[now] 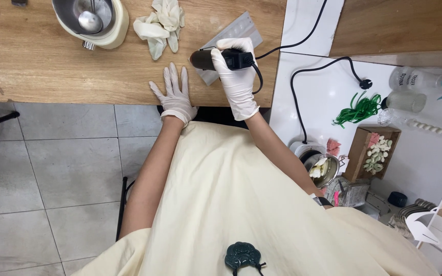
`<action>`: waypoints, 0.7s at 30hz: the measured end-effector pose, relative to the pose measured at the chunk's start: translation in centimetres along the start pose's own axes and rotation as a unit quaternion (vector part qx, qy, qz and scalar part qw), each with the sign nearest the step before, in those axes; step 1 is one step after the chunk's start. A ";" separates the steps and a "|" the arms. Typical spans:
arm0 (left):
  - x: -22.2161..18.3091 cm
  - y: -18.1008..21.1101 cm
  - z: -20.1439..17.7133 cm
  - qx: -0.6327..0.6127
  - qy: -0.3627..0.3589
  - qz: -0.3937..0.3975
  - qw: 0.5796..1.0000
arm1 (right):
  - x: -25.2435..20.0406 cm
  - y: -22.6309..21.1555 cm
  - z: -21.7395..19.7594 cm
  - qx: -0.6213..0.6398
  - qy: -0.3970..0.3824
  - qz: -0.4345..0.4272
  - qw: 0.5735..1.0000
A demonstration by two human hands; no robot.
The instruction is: Cleaning and preparing a silicone candle mold using a heat gun and wipes.
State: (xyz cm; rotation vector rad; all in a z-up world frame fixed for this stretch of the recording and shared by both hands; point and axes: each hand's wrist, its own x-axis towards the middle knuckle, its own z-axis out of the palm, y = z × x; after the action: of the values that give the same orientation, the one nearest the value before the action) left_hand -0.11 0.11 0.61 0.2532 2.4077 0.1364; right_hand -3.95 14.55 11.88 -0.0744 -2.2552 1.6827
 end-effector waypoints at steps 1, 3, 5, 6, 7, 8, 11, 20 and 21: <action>0.0 0.0 0.1 0.000 0.000 -0.001 1.000 | 0.2 0.0 0.1 0.001 -0.001 0.000 1.000; 0.0 -0.1 0.2 0.000 0.011 0.005 1.000 | 0.5 0.0 0.3 -0.017 0.018 0.009 1.000; -0.1 0.0 0.1 0.001 0.011 0.002 1.000 | 1.1 0.4 -0.2 -0.012 0.028 0.011 0.999; -0.1 0.0 0.0 0.002 0.010 -0.001 1.000 | 1.4 0.6 -0.5 -0.007 0.038 0.013 0.999; -0.1 -0.1 0.1 0.001 0.010 -0.001 1.000 | 1.5 0.8 -0.5 -0.007 0.038 0.013 0.999; 0.0 -0.1 0.3 0.005 0.012 0.000 1.000 | 1.6 0.9 -0.6 -0.034 0.050 -0.007 0.998; 0.1 -0.1 0.6 0.004 0.018 0.003 1.000 | 1.1 0.4 -0.3 -0.042 0.053 -0.006 0.998; -0.1 -0.1 0.0 -0.006 0.006 0.003 1.000 | 1.9 2.6 -3.2 -0.004 0.062 0.018 0.998; -0.2 -0.1 0.0 -0.004 0.005 0.003 1.000 | 2.4 3.5 -4.3 0.005 0.096 0.039 0.995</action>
State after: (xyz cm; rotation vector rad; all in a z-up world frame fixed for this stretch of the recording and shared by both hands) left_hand 0.04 -0.02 0.67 0.2565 2.4152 0.1491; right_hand -5.51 20.15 10.18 -0.3123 -2.1262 1.6473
